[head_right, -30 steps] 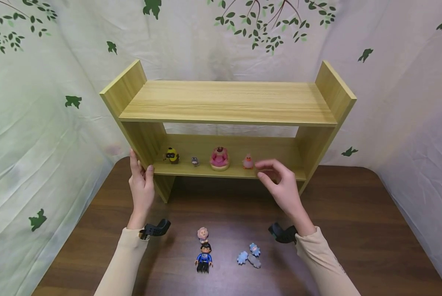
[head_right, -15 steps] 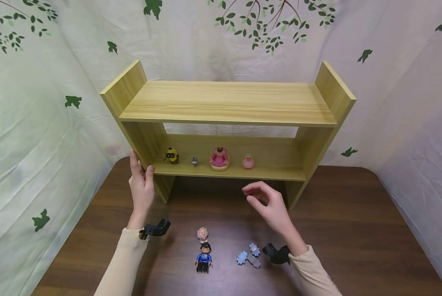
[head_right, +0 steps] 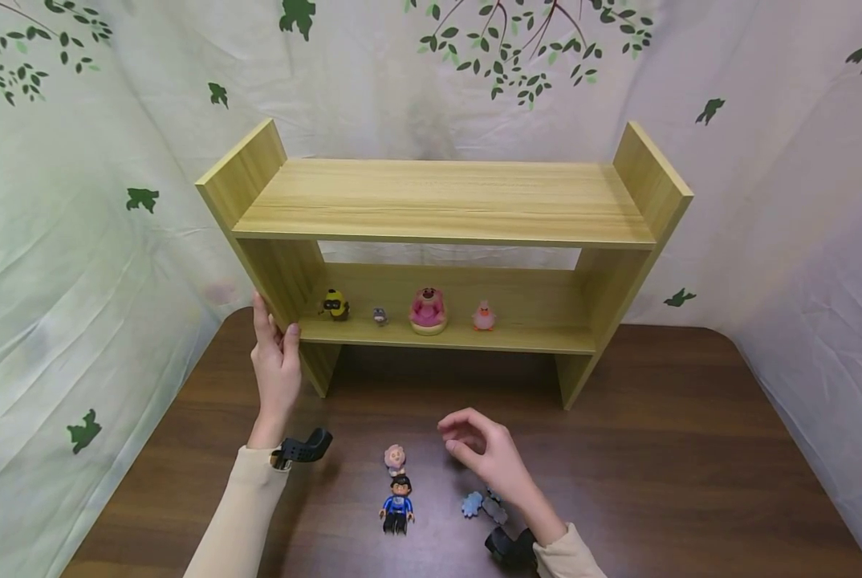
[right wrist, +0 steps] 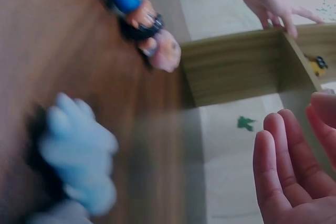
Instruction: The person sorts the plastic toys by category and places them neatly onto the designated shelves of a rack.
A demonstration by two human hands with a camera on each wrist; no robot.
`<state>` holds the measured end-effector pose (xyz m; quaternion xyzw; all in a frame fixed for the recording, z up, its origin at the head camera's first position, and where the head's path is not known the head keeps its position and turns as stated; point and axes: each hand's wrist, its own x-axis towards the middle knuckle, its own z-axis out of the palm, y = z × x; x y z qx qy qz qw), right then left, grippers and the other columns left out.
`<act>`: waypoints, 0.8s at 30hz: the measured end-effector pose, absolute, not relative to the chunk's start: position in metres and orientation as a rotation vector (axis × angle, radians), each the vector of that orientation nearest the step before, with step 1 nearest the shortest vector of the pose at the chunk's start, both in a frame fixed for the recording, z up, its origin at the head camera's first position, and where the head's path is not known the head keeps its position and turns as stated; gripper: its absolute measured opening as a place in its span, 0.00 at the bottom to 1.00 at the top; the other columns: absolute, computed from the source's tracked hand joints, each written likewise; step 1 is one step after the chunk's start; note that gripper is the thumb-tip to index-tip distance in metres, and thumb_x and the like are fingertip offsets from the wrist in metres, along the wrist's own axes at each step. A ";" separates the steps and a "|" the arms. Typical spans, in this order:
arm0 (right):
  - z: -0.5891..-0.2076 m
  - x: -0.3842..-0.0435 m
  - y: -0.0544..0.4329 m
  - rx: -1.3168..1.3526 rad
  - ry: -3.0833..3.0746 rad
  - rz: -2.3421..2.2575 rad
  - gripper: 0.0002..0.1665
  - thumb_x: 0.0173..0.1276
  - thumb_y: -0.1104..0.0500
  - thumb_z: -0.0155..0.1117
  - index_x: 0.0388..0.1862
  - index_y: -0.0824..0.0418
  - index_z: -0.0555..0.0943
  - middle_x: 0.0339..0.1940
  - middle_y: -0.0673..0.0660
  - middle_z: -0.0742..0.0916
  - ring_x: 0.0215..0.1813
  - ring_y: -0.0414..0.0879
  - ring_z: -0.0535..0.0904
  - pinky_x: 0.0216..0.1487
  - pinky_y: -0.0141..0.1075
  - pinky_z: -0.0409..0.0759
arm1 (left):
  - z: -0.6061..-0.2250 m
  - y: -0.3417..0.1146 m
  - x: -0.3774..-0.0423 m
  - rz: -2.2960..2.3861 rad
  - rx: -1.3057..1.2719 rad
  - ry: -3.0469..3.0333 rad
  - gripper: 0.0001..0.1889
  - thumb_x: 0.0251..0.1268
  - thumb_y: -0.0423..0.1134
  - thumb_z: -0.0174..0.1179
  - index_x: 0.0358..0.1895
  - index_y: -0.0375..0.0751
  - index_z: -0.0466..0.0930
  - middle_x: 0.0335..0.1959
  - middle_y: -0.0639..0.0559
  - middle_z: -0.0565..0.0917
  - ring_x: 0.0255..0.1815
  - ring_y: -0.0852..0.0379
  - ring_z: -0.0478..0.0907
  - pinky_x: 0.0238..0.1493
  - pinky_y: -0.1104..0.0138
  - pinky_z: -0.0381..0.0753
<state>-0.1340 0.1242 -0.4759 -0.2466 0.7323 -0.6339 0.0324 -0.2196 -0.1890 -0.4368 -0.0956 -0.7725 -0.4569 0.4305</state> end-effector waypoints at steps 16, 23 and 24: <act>-0.494 -0.117 0.105 -0.846 2.189 -1.831 0.14 0.66 0.70 0.62 0.51 0.68 0.77 0.43 0.67 0.82 0.43 0.57 0.80 0.44 0.39 0.80 | -0.438 -0.189 -0.220 -1.132 -0.242 -1.921 0.38 0.73 0.28 0.48 0.77 0.65 0.45 0.51 0.35 0.77 0.26 0.48 0.65 0.30 0.60 0.60; -0.503 -0.108 0.094 -0.821 2.212 -1.655 0.18 0.64 0.66 0.66 0.53 0.64 0.77 0.46 0.60 0.81 0.45 0.51 0.79 0.45 0.36 0.79 | -0.439 -0.189 -0.220 -1.130 -0.232 -1.923 0.38 0.73 0.29 0.49 0.77 0.65 0.45 0.49 0.35 0.78 0.27 0.47 0.66 0.30 0.59 0.60; -0.505 -0.107 0.093 -0.817 2.215 -1.634 0.19 0.63 0.65 0.67 0.53 0.63 0.77 0.47 0.59 0.81 0.45 0.50 0.79 0.45 0.35 0.79 | -0.440 -0.189 -0.221 -1.131 -0.230 -1.922 0.38 0.73 0.29 0.48 0.77 0.65 0.45 0.48 0.35 0.78 0.27 0.47 0.66 0.30 0.59 0.60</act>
